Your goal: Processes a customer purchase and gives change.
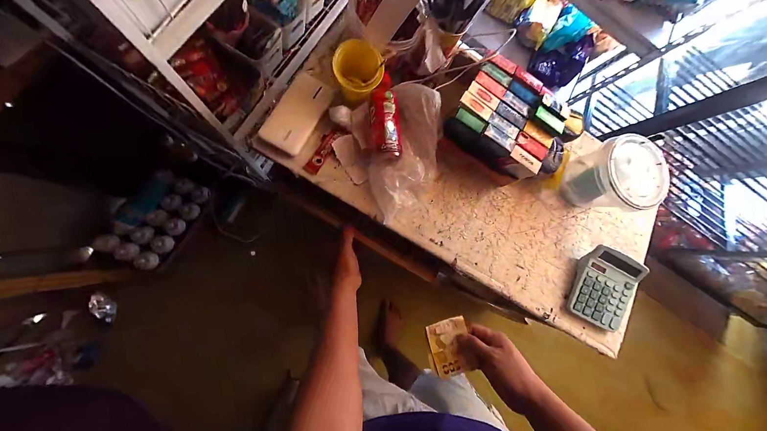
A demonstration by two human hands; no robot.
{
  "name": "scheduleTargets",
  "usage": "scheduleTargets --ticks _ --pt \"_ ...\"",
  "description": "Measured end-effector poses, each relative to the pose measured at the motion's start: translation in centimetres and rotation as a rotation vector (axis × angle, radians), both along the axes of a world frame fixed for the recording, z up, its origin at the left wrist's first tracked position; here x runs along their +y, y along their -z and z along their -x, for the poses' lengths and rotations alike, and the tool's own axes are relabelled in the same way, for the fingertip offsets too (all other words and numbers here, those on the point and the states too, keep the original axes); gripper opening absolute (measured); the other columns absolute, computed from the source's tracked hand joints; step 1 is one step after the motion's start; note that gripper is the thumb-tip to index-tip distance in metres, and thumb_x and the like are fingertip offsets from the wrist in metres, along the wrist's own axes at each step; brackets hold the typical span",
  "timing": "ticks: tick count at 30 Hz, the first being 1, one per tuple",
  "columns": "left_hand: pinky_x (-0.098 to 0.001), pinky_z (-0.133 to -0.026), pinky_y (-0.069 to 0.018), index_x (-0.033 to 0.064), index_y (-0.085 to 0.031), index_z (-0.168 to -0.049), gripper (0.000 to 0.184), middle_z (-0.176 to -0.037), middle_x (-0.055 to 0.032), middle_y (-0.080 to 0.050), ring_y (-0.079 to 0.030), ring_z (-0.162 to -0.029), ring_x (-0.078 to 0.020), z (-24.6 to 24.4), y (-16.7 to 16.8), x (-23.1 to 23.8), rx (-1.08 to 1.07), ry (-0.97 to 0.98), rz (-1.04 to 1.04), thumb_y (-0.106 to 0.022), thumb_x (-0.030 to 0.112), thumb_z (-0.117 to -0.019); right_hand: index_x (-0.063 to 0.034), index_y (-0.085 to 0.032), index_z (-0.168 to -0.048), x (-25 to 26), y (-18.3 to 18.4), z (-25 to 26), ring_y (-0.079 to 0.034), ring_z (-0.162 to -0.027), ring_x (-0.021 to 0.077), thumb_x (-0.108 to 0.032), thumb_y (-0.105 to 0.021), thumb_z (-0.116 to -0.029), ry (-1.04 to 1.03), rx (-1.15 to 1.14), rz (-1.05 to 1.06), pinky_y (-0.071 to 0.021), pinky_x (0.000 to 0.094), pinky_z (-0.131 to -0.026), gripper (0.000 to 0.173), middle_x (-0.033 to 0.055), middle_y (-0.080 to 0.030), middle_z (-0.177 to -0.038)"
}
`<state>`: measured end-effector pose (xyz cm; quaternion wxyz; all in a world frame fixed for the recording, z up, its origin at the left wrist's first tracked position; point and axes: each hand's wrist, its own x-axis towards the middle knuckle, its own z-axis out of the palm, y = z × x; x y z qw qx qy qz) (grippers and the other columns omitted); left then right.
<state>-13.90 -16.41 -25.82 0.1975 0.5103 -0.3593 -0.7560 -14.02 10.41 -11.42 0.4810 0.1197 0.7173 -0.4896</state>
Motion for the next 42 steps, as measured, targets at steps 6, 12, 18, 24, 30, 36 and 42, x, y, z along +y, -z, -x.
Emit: scheduleTargets --ticks 6,12,18,24,30,36,42 --pt "-0.0439 -0.105 -0.051 0.0123 -0.011 -0.164 0.086 -0.159 -0.0203 -0.036 -0.049 -0.136 -0.0284 -7.4 0.7 0.0 -0.076 -0.017 -0.052 -0.062 0.03 -0.0967 -0.0001 -0.066 -0.097 -3.9 0.7 1.3 -0.065 -0.067 0.0122 -0.007 -0.056 -0.1016 -0.049 -0.053 0.038 -0.0551 0.0274 -0.062 0.013 0.0075 -0.07 -0.08" --pt "-0.0421 -0.101 -0.0522 0.011 -0.015 -0.163 0.08 -0.154 -0.0189 -0.041 -0.053 -0.13 -0.0247 -11.5 -0.5 -0.3 -0.12 -0.014 -0.106 -0.056 0.032 -0.0963 -0.0018 -0.06 -0.105 -12.3 1.7 3.5 -0.057 -0.059 0.009 -0.013 -0.051 -0.1063 0.038 -0.097 0.094 -0.0497 0.0247 -0.055 0.015 0.0044 -0.064 -0.077" --pt "-0.0417 -0.096 -0.0547 0.0166 -0.008 -0.164 0.092 -0.155 -0.0168 -0.039 -0.054 -0.128 -0.0232 -13.4 -0.6 -0.5 -0.086 -0.051 -0.119 -0.061 0.032 -0.09 0.0002 -0.057 -0.101 -18.9 4.0 5.0 -0.05 -0.051 0.0086 -0.015 -0.05 -0.1078 0.267 -0.163 0.053 -0.0457 0.0225 -0.049 0.018 0.0037 -0.057 -0.067" --pt "-0.0415 -0.101 -0.0528 0.0153 -0.004 -0.164 0.107 -0.158 -0.0164 -0.035 -0.05 -0.134 -0.023 -14.0 -0.1 -0.8 -0.066 -0.032 -0.08 -0.068 0.041 -0.0824 0.006 -0.058 -0.128 -17.3 3.4 4.5 -0.074 -0.086 0.0184 -0.016 -0.051 -0.1082 -0.059 0.098 -0.022 -0.0624 0.0332 -0.075 0.03 0.015 -0.073 -0.106" --pt "-0.0425 -0.107 -0.049 0.0177 -0.001 -0.165 0.101 -0.164 -0.0156 -0.028 -0.044 -0.141 -0.0228 -13.8 0.2 -0.7 -0.052 -0.032 -0.093 -0.063 0.037 -0.0878 -0.0099 -0.072 -0.125 -10.5 3.4 2.1 -0.063 -0.12 0.0359 -0.018 -0.059 -0.0979 -1.263 0.603 -0.364 -0.0519 0.0542 -0.099 0.03 0.0188 -0.066 -0.126" --pt "-0.0415 -0.101 -0.0525 0.018 -0.004 -0.164 0.09 -0.16 -0.0165 -0.032 -0.049 -0.135 -0.0242 -13.6 -0.1 -0.7 -0.053 -0.051 -0.103 -0.057 0.029 -0.0928 -0.0064 -0.074 -0.112 -9.9 6.0 0.0 -0.066 -0.108 0.0391 -0.01 -0.063 -0.0931 -1.354 0.977 -0.241 -0.0548 0.0525 -0.087 0.022 0.0204 -0.068 -0.111" --pt "-0.0432 -0.101 -0.0524 0.0203 -0.008 -0.164 0.081 -0.157 -0.0173 -0.036 -0.051 -0.133 -0.0265 -13.4 -0.1 -0.6 -0.039 -0.09 -0.141 -0.054 0.025 -0.097 -0.0091 -0.073 -0.117 -10.7 6.7 0.0 -0.065 -0.11 0.0381 -0.011 -0.061 -0.0942 -1.416 0.994 -0.262 -0.0539 0.0518 -0.087 0.026 0.0194 -0.067 -0.116"
